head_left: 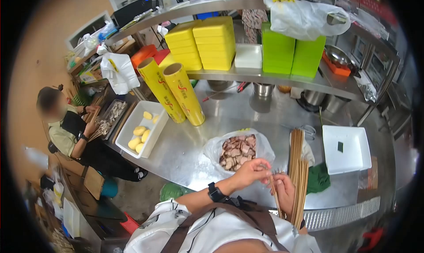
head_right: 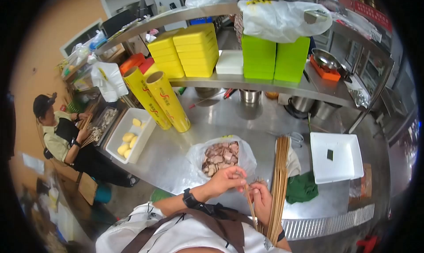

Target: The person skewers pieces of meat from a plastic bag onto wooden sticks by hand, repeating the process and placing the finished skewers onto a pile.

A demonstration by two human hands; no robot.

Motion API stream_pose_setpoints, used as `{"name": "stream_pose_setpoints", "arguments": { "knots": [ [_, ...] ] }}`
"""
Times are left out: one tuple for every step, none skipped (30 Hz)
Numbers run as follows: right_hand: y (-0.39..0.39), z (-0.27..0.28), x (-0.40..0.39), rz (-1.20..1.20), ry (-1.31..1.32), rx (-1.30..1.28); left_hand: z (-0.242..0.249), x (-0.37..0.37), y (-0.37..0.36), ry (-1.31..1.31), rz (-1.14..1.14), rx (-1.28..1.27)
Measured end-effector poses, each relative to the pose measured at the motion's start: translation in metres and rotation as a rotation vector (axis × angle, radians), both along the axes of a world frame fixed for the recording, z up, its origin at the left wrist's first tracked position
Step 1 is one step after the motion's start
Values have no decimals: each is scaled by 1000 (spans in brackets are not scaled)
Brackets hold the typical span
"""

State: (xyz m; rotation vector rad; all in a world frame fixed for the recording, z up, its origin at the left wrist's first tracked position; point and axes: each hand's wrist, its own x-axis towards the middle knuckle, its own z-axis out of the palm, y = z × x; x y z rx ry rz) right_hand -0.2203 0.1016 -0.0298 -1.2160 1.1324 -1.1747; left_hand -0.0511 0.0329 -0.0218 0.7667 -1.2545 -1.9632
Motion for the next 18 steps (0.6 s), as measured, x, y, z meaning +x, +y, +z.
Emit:
{"name": "stream_pose_setpoints", "arguments": {
  "knots": [
    [1, 1, -6, 31, -57, 28, -4, -2, 2, 9, 16, 23],
    [3, 1, -12, 62, -116, 62, -6, -5, 4, 16, 32, 52],
    [2, -1, -16, 69, -118, 55, -8, -7, 4, 14, 37, 44],
    [2, -3, -20, 158, -59, 63, -9, -10, 4, -5, 61, -15],
    [3, -4, -23, 246, 3, 75, -9, -12, 6, -20, 84, -72],
    [5, 4, -22, 245, 10, 85, -8, -14, 6, -12, 89, -66],
    [3, 4, -26, 252, 24, 108, -6, -16, 6, -53, 126, -53],
    [1, -2, -28, 253, -6, 101, -5, -16, 7, -97, 163, -26],
    [0, -5, -29, 256, -42, 103, -7, -13, 4, -138, 147, -49],
    [0, -2, -31, 241, -31, 96, -11, -8, 1, -182, 133, -53],
    [-1, -2, -31, 226, -24, 107, -10, -2, -1, -225, 139, -74],
    [1, -5, -32, 198, -53, 85, -21, 7, -4, -167, 182, -55],
    [1, -5, -34, 185, -48, 104, -37, 18, -10, -146, 251, -41],
    [3, -2, -36, 174, -37, 132, -54, 31, -14, -185, 346, -122],
    [3, 4, -36, 175, 51, 98, -61, 49, -19, -239, 375, -4],
    [4, -4, -37, 181, 25, 64, -76, 68, -23, -359, 449, -51],
    [5, -3, -34, 166, 70, 95, -90, 82, -25, -480, 515, -114],
    [4, -2, -31, 167, 88, 131, -99, 91, -26, -484, 514, -75]
  ]
}}
